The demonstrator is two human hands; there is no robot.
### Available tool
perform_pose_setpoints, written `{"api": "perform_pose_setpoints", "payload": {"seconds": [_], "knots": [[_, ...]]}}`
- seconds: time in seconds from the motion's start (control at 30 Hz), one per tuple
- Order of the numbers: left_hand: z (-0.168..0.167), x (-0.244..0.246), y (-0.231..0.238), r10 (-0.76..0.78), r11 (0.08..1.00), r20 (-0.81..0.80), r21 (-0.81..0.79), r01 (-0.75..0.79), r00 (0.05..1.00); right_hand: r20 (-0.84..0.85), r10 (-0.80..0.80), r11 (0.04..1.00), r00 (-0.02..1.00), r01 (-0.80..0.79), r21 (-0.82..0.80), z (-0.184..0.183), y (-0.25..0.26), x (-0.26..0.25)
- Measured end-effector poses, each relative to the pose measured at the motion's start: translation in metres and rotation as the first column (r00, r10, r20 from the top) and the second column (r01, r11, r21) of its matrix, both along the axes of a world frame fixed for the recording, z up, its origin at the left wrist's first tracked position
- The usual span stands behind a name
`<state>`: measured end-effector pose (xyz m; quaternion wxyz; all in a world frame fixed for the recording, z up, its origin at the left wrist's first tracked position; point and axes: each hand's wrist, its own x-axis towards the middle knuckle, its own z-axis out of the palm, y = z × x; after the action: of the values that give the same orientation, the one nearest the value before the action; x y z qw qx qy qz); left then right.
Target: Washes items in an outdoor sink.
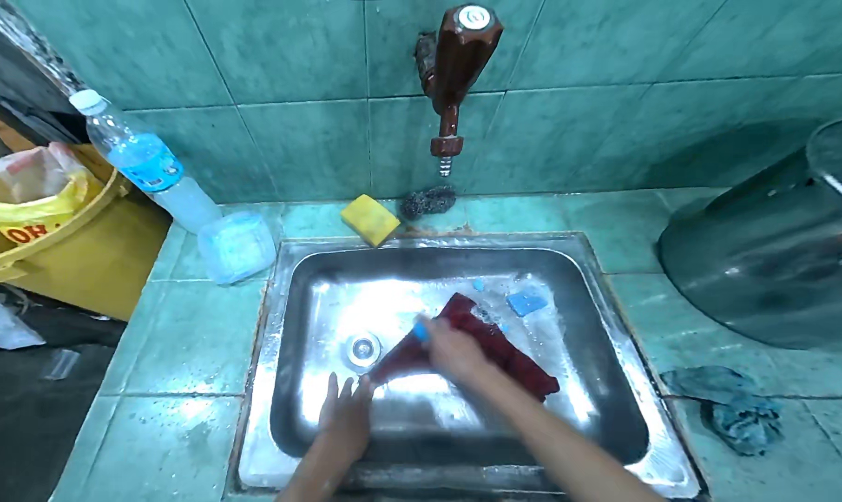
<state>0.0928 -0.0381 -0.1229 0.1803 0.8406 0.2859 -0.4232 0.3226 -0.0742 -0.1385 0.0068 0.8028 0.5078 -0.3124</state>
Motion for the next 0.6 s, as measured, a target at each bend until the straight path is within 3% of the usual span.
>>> {"api": "perform_pose_setpoints", "payload": {"seconds": [0.1,0.17,0.23,0.3,0.37,0.47,0.6], "knots": [[0.0,0.0,-0.001,0.001,1.0,-0.006,0.011,-0.001,1.0,0.079,-0.281,0.957,0.957,0.272,0.103,-0.004,0.005,0.097],[0.0,0.001,-0.002,0.017,1.0,-0.01,0.013,-0.017,1.0,0.078,-0.364,0.924,0.928,0.35,0.15,0.002,0.008,0.102],[-0.001,0.002,-0.002,0.018,1.0,-0.013,0.019,-0.017,1.0,0.047,-0.252,0.959,0.967,0.243,0.147,0.012,0.007,0.038],[-0.002,0.003,-0.002,0.023,1.0,-0.009,0.019,-0.023,1.0,-0.084,0.016,0.999,0.996,-0.013,0.04,0.012,0.001,-0.048],[0.0,0.003,-0.002,0.037,0.999,-0.008,0.014,-0.037,0.999,-0.151,0.183,0.982,0.971,-0.188,-0.019,0.005,0.0,-0.081],[0.004,0.004,-0.001,0.055,0.998,0.002,0.011,-0.055,0.998,-0.032,-0.016,1.0,0.999,0.016,0.025,-0.002,0.013,0.0],[0.012,0.017,-0.006,0.078,0.997,-0.041,0.013,-0.078,0.996,0.057,-0.336,0.935,0.94,0.326,0.143,0.004,0.004,0.122]]}}
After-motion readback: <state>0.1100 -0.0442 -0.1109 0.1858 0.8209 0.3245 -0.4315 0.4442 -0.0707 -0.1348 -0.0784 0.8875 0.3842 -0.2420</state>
